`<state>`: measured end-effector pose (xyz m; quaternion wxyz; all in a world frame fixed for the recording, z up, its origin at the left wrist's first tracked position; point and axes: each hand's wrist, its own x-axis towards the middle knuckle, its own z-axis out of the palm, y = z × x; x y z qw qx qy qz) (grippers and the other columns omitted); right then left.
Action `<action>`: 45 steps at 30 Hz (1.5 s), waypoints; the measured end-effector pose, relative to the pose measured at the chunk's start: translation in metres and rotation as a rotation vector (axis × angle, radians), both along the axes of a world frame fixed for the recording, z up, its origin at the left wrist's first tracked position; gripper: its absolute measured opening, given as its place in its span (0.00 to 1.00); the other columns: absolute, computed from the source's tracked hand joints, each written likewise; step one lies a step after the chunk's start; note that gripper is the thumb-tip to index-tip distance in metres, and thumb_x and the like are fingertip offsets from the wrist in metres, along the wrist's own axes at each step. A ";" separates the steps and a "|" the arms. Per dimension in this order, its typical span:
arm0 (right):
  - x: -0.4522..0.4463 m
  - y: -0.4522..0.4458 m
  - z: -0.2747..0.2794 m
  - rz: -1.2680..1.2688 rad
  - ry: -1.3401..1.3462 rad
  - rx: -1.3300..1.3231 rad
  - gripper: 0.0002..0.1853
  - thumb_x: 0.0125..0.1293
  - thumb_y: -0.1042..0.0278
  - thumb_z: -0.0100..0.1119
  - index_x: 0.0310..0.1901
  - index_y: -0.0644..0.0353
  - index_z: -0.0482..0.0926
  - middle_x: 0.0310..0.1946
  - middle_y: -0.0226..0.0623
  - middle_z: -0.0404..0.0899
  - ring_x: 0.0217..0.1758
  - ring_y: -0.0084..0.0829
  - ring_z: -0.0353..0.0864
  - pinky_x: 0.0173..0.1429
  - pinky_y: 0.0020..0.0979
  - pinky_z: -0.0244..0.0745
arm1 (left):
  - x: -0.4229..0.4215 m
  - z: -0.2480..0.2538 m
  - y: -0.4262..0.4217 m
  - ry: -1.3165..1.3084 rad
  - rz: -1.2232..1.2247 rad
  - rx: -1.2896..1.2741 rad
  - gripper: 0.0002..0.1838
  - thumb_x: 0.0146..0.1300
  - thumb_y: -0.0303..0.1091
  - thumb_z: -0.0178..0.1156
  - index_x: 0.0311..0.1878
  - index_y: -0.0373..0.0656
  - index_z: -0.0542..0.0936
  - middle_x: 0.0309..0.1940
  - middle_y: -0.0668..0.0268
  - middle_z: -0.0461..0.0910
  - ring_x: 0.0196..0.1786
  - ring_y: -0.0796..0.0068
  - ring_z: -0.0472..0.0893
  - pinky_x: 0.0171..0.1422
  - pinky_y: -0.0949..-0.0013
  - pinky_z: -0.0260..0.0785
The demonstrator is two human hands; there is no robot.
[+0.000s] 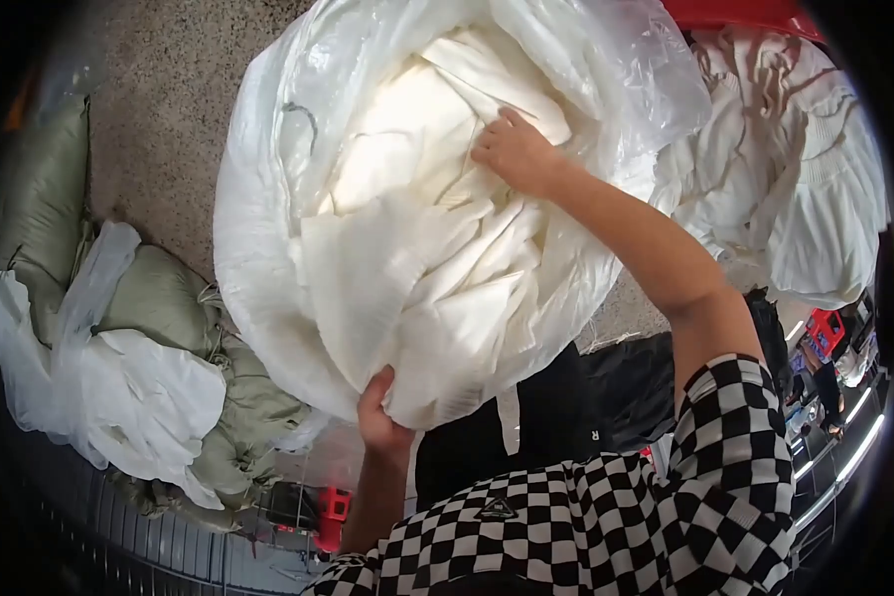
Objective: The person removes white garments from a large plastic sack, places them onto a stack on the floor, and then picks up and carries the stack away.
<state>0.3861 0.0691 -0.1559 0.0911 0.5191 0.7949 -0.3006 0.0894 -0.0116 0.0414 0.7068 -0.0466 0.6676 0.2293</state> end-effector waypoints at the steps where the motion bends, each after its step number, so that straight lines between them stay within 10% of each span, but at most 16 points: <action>1: -0.003 0.002 0.001 0.051 -0.039 -0.149 0.14 0.52 0.70 0.52 0.42 0.57 0.75 0.42 0.36 0.76 0.51 0.33 0.72 0.58 0.37 0.61 | 0.001 0.004 -0.001 0.005 -0.024 -0.004 0.18 0.61 0.33 0.44 0.50 0.30 0.71 0.46 0.56 0.75 0.48 0.66 0.75 0.55 0.63 0.66; 3: 0.000 0.015 0.018 -0.290 0.101 -0.261 0.13 0.55 0.66 0.51 0.42 0.60 0.76 0.35 0.42 0.77 0.44 0.36 0.76 0.52 0.36 0.66 | 0.000 0.013 -0.004 0.000 0.071 -0.120 0.18 0.62 0.34 0.43 0.48 0.30 0.73 0.44 0.57 0.76 0.47 0.69 0.75 0.54 0.66 0.66; 7: -0.009 0.020 0.086 -0.821 0.416 -0.238 0.17 0.61 0.58 0.50 0.42 0.65 0.76 0.27 0.51 0.76 0.34 0.42 0.78 0.42 0.37 0.70 | -0.035 0.046 -0.041 0.115 -0.509 -0.021 0.15 0.58 0.29 0.48 0.45 0.32 0.75 0.45 0.54 0.75 0.49 0.64 0.74 0.56 0.65 0.65; 11: -0.065 -0.043 0.196 -0.732 0.507 -0.151 0.06 0.53 0.70 0.58 0.25 0.60 0.72 0.14 0.43 0.70 0.19 0.45 0.72 0.29 0.40 0.68 | -0.036 0.069 -0.050 0.323 -1.235 0.367 0.13 0.53 0.23 0.56 0.44 0.34 0.75 0.46 0.54 0.74 0.50 0.58 0.74 0.56 0.62 0.65; 14: -0.098 -0.090 0.239 -0.859 0.708 -0.212 0.05 0.50 0.75 0.56 0.29 0.63 0.72 0.14 0.40 0.69 0.20 0.42 0.72 0.30 0.38 0.67 | 0.039 0.069 -0.006 0.175 -0.223 0.010 0.15 0.57 0.26 0.55 0.48 0.33 0.72 0.47 0.58 0.74 0.50 0.64 0.74 0.54 0.65 0.66; 16: -0.106 -0.109 0.252 -0.816 0.736 -0.163 0.07 0.48 0.77 0.55 0.30 0.64 0.71 0.15 0.37 0.69 0.20 0.39 0.73 0.31 0.36 0.67 | 0.038 0.060 -0.017 0.157 -0.540 0.244 0.18 0.60 0.28 0.53 0.53 0.33 0.69 0.47 0.63 0.74 0.49 0.71 0.73 0.52 0.68 0.65; 28: -0.123 -0.121 0.250 -0.447 0.826 -0.473 0.10 0.56 0.67 0.54 0.35 0.63 0.71 0.25 0.37 0.74 0.30 0.37 0.76 0.40 0.34 0.67 | -0.004 0.026 -0.046 -0.245 -0.594 0.290 0.14 0.51 0.24 0.57 0.43 0.34 0.75 0.43 0.61 0.76 0.46 0.71 0.75 0.51 0.70 0.66; 31: -0.105 -0.041 0.181 -0.732 0.960 -0.565 0.10 0.59 0.61 0.52 0.32 0.60 0.73 0.24 0.41 0.73 0.27 0.40 0.74 0.34 0.37 0.71 | -0.012 0.035 -0.044 0.054 -1.064 0.642 0.14 0.48 0.22 0.59 0.42 0.35 0.77 0.44 0.59 0.76 0.50 0.65 0.75 0.57 0.64 0.63; 35: -0.098 0.085 0.032 -0.748 0.163 -0.063 0.09 0.52 0.71 0.46 0.33 0.59 0.77 0.36 0.40 0.78 0.44 0.40 0.75 0.46 0.40 0.69 | -0.026 0.040 -0.042 0.187 -1.402 0.916 0.14 0.48 0.21 0.59 0.42 0.35 0.78 0.48 0.58 0.74 0.53 0.64 0.73 0.58 0.64 0.62; 40: -0.117 0.103 -0.003 -0.687 0.166 -0.188 0.14 0.49 0.70 0.53 0.40 0.56 0.76 0.44 0.40 0.73 0.49 0.40 0.70 0.51 0.40 0.64 | -0.009 0.044 -0.050 0.115 -0.712 0.347 0.17 0.49 0.22 0.58 0.45 0.36 0.76 0.48 0.56 0.74 0.52 0.61 0.73 0.57 0.61 0.63; 43: -0.118 0.045 0.043 -0.528 0.423 0.239 0.16 0.41 0.72 0.59 0.37 0.58 0.75 0.36 0.42 0.72 0.42 0.44 0.70 0.46 0.41 0.66 | -0.048 0.026 -0.065 0.244 -1.495 0.977 0.21 0.57 0.29 0.54 0.55 0.37 0.68 0.55 0.59 0.69 0.56 0.65 0.71 0.57 0.62 0.64; 45: -0.112 -0.005 0.091 -0.439 0.654 0.201 0.20 0.38 0.73 0.62 0.38 0.62 0.72 0.36 0.45 0.71 0.42 0.47 0.70 0.46 0.42 0.67 | -0.023 0.031 -0.064 0.018 -0.695 0.529 0.21 0.59 0.33 0.54 0.54 0.35 0.69 0.53 0.55 0.70 0.55 0.61 0.72 0.59 0.59 0.63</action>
